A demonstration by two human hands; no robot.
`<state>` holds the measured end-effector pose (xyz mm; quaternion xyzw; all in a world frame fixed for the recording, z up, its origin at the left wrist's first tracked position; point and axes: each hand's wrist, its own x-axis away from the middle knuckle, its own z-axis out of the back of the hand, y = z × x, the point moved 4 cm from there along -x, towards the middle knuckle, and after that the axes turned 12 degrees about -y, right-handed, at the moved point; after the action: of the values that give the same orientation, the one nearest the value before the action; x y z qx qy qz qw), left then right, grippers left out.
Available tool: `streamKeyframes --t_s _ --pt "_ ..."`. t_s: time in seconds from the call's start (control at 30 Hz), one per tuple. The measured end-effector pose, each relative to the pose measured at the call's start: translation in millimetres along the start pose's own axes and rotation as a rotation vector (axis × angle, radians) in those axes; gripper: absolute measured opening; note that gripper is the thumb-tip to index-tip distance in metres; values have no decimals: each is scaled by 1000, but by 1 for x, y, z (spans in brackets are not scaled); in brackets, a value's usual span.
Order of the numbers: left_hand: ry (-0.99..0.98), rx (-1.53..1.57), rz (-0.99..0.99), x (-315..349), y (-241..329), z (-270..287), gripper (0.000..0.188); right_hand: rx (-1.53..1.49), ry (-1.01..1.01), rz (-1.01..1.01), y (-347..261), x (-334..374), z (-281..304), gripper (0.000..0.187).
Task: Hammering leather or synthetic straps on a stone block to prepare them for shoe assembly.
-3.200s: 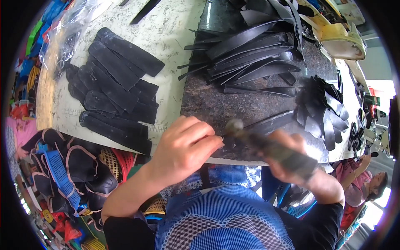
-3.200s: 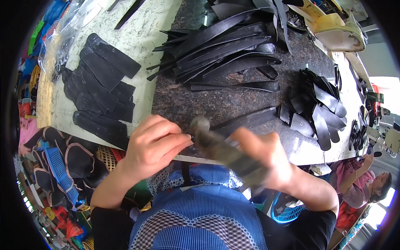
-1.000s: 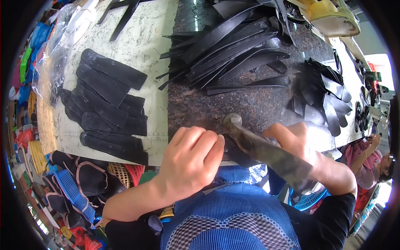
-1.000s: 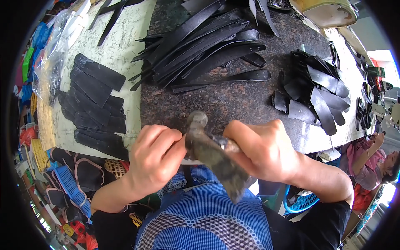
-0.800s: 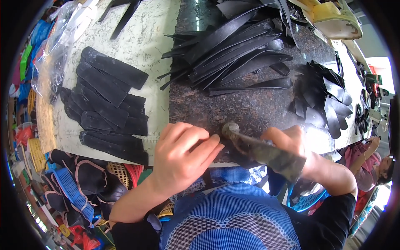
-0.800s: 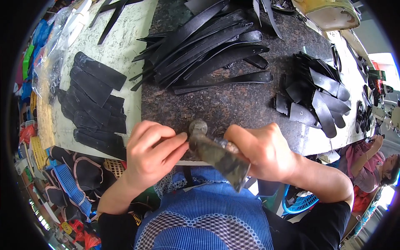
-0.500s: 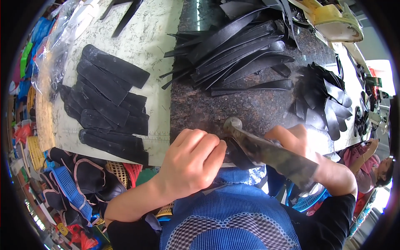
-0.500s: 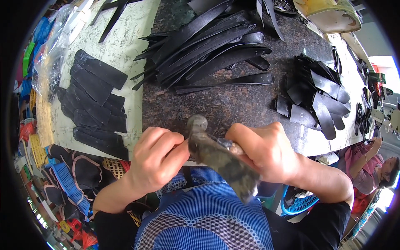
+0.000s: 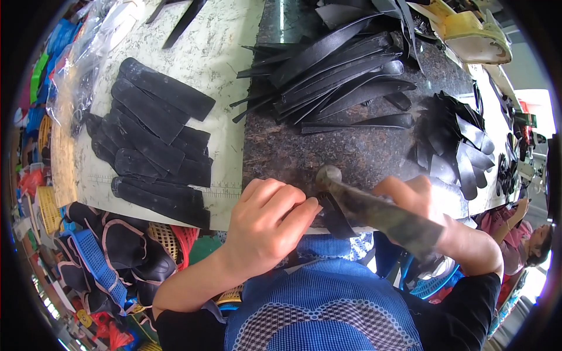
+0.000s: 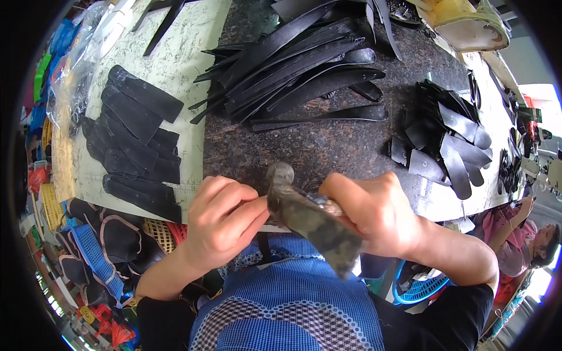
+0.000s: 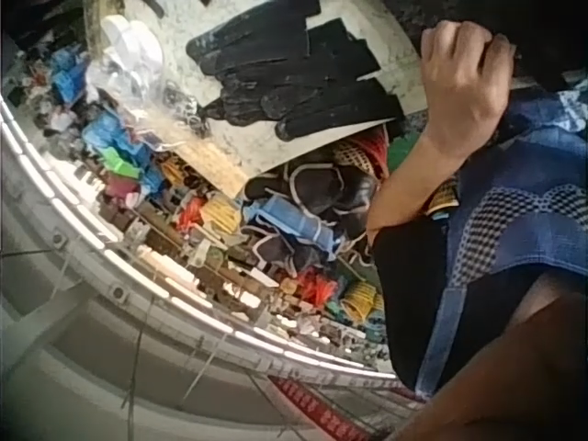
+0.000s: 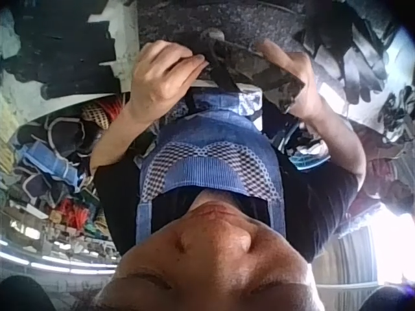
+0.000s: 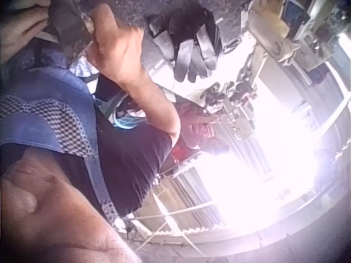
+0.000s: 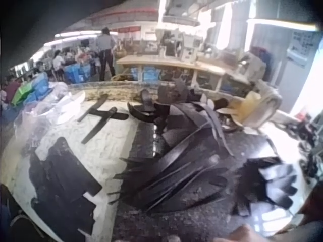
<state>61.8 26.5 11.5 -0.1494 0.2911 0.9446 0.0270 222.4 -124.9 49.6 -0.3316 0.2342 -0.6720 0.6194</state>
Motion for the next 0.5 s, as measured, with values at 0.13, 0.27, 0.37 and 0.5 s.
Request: streamKeyframes --t_s 0.13,0.27,0.37,0.5 --pt "14 -23 -29 0 -2 1 21 90 -42 52 -4 1 -7 21" --pt "97 9 44 5 2 -4 29 -89 7 -48 5 5 -11 21" --pt "99 17 109 7 9 -7 30 -3 5 49 -3 6 -5 20" --pt "12 50 27 -1 4 -5 22 141 -60 -16 -10 0 1 20"
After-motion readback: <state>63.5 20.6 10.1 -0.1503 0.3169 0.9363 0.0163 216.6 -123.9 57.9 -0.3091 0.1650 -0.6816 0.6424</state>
